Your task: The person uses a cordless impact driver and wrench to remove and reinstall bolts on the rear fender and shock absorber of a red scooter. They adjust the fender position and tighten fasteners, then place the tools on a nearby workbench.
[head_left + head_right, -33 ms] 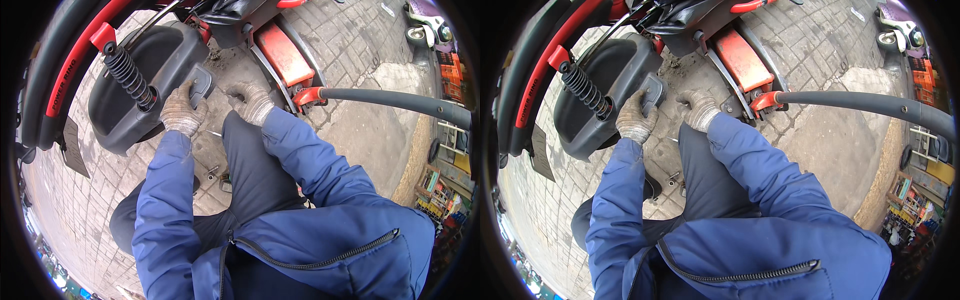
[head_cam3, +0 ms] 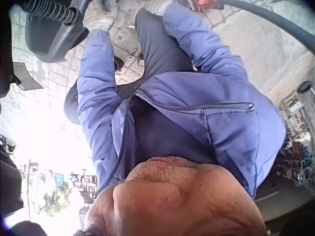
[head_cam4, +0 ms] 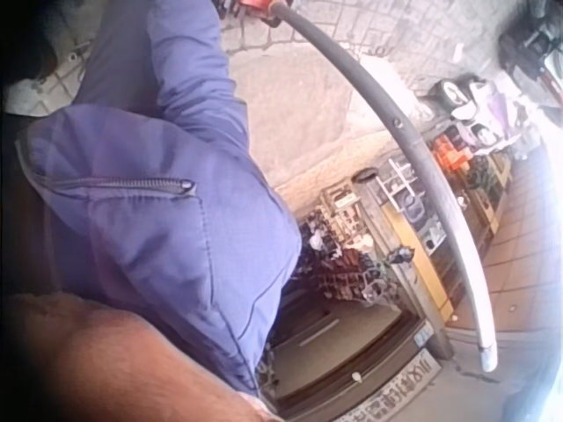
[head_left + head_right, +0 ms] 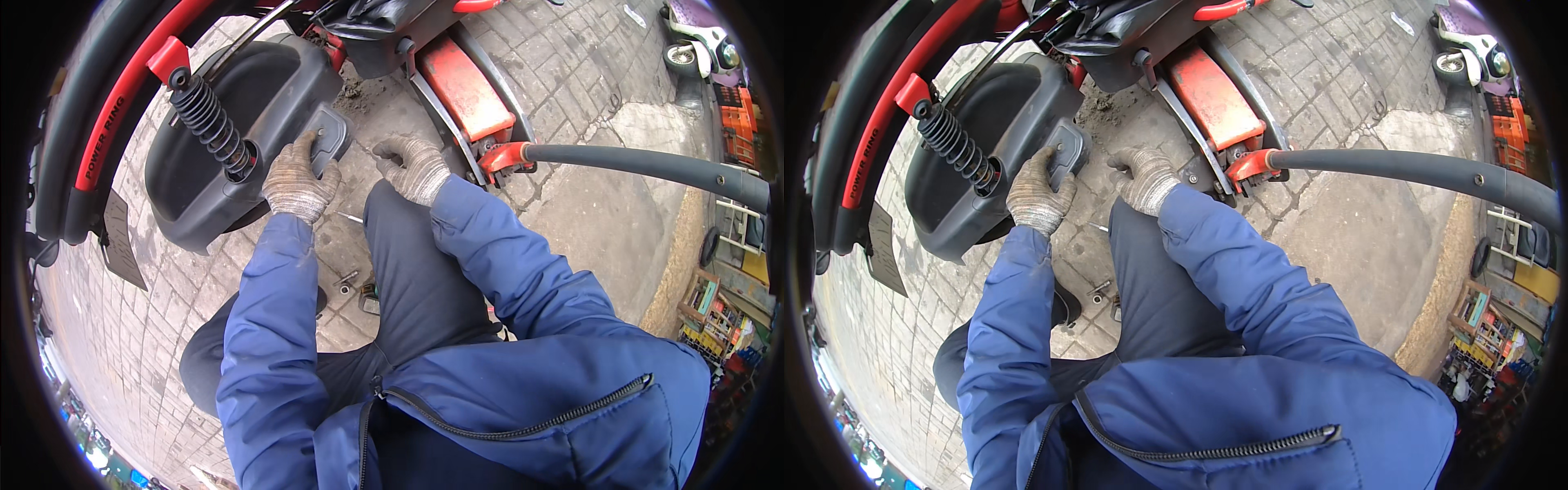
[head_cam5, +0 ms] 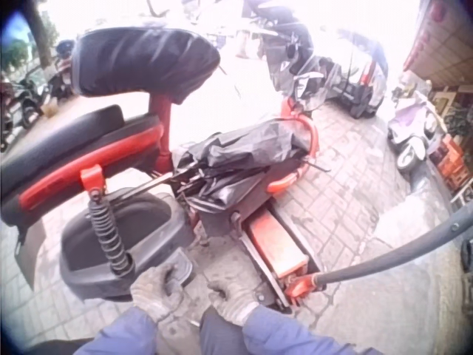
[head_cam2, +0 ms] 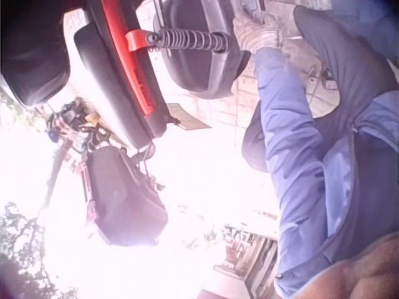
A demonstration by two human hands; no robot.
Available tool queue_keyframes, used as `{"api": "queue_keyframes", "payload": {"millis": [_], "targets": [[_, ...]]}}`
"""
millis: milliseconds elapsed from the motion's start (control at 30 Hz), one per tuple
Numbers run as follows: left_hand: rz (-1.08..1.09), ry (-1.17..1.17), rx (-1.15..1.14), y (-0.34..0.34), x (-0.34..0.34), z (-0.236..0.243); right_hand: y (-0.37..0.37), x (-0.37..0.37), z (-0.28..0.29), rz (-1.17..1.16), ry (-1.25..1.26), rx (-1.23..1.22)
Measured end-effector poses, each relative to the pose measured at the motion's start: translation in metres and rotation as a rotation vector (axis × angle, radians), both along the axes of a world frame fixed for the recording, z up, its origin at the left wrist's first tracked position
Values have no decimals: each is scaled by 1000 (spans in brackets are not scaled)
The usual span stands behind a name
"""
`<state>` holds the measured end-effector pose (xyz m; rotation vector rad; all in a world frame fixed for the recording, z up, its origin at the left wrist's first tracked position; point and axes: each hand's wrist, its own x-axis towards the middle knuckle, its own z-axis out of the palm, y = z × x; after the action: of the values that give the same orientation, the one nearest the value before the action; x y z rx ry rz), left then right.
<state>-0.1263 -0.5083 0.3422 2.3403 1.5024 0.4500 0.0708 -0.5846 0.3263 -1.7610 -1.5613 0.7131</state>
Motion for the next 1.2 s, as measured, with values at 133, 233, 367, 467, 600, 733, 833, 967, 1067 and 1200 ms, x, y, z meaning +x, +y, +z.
{"api": "queue_keyframes", "payload": {"millis": [133, 233, 367, 467, 600, 733, 833, 967, 1067, 1200], "targets": [[1, 68, -60, 1, 1, 2, -7, 8, -11, -46, 79, -122], [-29, 90, -17, 1, 4, 7, -14, 14, -14, -61, 84, -119], [-91, 111, 37, 4, 5, 10, -24, 37, -19, -151, 16, -107], [-69, 143, 23, 2, 6, 8, -38, 64, -37, -262, 92, -255], [-50, 215, 32, -1, 7, 4, -75, 99, -83, -320, 11, -300], [-24, 182, 16, 1, 8, 3, -112, 100, -128, -393, 237, -466], [-32, 163, 60, 3, 10, -1, -148, 92, -144, -314, 103, -501], [-39, 180, 132, 2, 13, -9, -191, 88, -166, -396, 145, -669], [-31, 59, 204, 0, 10, -12, -218, 92, -193, -446, 271, -712], [123, -373, 298, -30, -7, -37, -248, 100, -221, -560, 445, -917]]}}
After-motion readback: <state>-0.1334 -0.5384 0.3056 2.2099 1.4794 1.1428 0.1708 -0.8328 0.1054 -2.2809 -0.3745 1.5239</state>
